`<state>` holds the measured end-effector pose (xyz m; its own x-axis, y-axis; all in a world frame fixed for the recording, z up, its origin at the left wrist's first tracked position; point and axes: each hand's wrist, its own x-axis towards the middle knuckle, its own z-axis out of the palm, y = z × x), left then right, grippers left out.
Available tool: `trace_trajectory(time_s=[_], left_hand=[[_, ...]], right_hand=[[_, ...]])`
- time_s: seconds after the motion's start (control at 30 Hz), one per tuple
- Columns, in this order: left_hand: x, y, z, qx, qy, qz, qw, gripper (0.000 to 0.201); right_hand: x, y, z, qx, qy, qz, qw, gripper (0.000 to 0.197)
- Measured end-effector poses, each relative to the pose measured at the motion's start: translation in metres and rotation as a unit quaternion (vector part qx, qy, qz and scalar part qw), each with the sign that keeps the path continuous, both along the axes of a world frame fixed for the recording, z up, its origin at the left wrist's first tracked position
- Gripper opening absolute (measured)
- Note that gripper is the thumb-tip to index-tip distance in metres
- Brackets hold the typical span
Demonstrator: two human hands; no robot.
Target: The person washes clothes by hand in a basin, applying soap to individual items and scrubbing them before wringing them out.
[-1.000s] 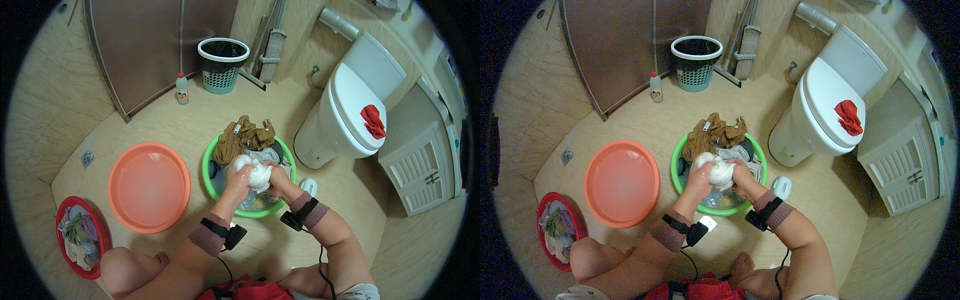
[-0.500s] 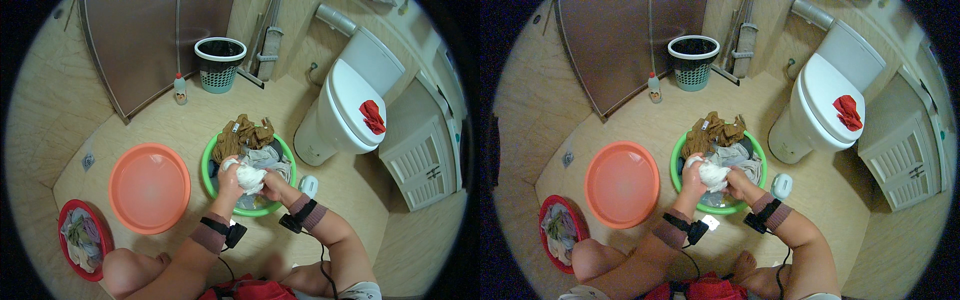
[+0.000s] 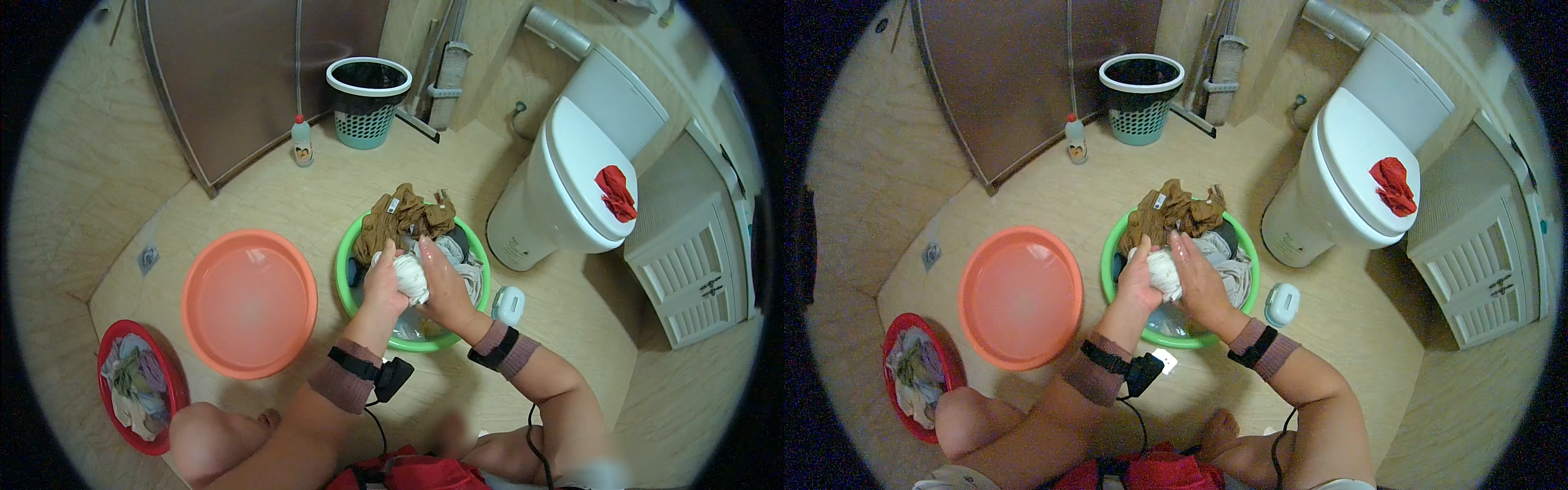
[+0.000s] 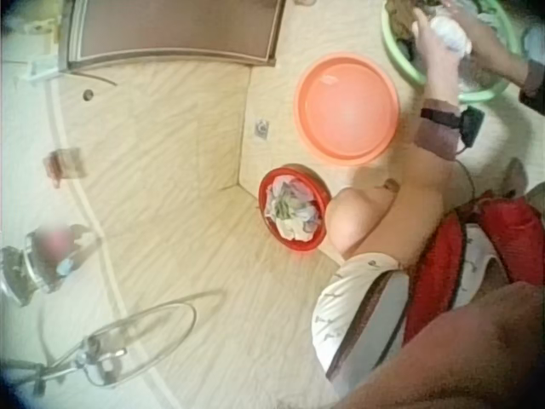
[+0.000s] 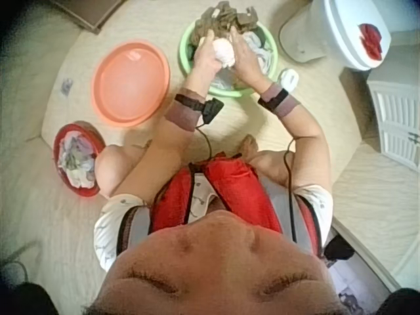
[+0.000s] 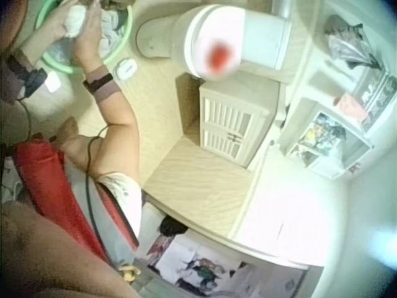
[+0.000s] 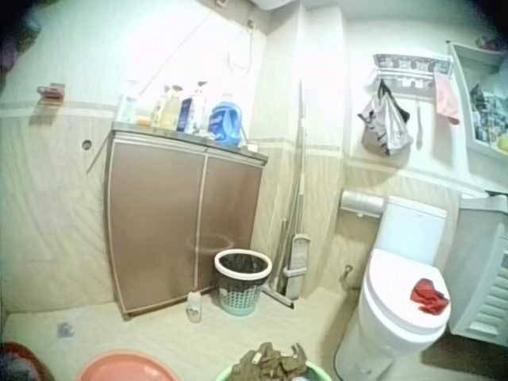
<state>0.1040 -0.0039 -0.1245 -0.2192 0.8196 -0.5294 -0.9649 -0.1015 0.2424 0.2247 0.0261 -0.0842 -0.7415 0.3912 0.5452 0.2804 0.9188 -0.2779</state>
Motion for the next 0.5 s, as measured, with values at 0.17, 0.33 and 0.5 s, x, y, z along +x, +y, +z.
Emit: trace_trajectory(time_s=[0.17,0.33,0.5], left_hand=[[0.008,-0.002,0.015,0.052,0.061,0.087,0.993,0.029],[0.013,-0.008,0.002,0.01,0.179,0.098,0.979,0.019],[0.023,-0.013,-0.015,-0.037,0.299,0.101,0.948,0.017]], right_hand=[[0.003,-0.004,-0.005,-0.22,-0.037,-0.067,0.973,0.071],[0.005,-0.003,-0.016,-0.32,-0.076,-0.043,0.943,0.038],[0.012,-0.01,-0.027,-0.463,-0.117,-0.045,0.878,0.034]])
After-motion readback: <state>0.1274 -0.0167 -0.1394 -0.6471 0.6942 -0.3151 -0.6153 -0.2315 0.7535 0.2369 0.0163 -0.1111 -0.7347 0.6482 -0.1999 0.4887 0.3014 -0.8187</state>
